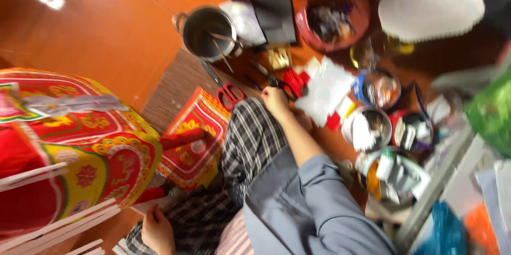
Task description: Assembling and decorating traditional paper horses using glue and paper strips
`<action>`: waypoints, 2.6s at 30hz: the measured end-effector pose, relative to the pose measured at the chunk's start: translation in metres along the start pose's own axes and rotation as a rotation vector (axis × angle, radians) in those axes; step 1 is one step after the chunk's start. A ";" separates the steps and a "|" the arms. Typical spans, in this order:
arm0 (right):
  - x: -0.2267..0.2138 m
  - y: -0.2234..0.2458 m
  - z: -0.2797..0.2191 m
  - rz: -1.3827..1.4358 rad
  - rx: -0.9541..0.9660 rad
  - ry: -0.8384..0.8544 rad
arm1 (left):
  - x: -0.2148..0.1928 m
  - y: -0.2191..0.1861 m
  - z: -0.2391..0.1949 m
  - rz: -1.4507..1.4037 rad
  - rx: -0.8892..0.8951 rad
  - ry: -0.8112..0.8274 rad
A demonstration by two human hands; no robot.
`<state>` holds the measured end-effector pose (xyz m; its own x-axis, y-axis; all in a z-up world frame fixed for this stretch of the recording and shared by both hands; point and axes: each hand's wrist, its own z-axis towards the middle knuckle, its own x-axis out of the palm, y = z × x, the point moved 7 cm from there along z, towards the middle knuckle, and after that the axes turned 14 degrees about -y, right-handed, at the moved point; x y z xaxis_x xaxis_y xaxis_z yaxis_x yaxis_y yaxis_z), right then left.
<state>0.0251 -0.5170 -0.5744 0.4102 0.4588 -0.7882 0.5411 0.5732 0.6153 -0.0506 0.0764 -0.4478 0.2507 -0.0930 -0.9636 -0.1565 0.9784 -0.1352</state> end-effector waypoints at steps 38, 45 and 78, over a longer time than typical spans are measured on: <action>-0.381 0.594 -0.144 1.369 -1.079 -0.008 | -0.360 -0.139 0.156 -1.592 -0.090 -0.176; -0.392 0.678 -0.163 1.389 -1.208 0.102 | -0.394 -0.165 0.165 -1.494 -0.141 -0.062; -0.350 0.735 -0.175 0.932 -1.304 -0.054 | -0.380 -0.167 0.175 -1.769 -0.441 -0.070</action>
<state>0.1505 -0.1378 0.1563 0.2624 0.9560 -0.1312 -0.8554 0.2934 0.4268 0.0474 -0.0195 -0.0187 0.4158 -0.8295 0.3729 0.0978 -0.3669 -0.9251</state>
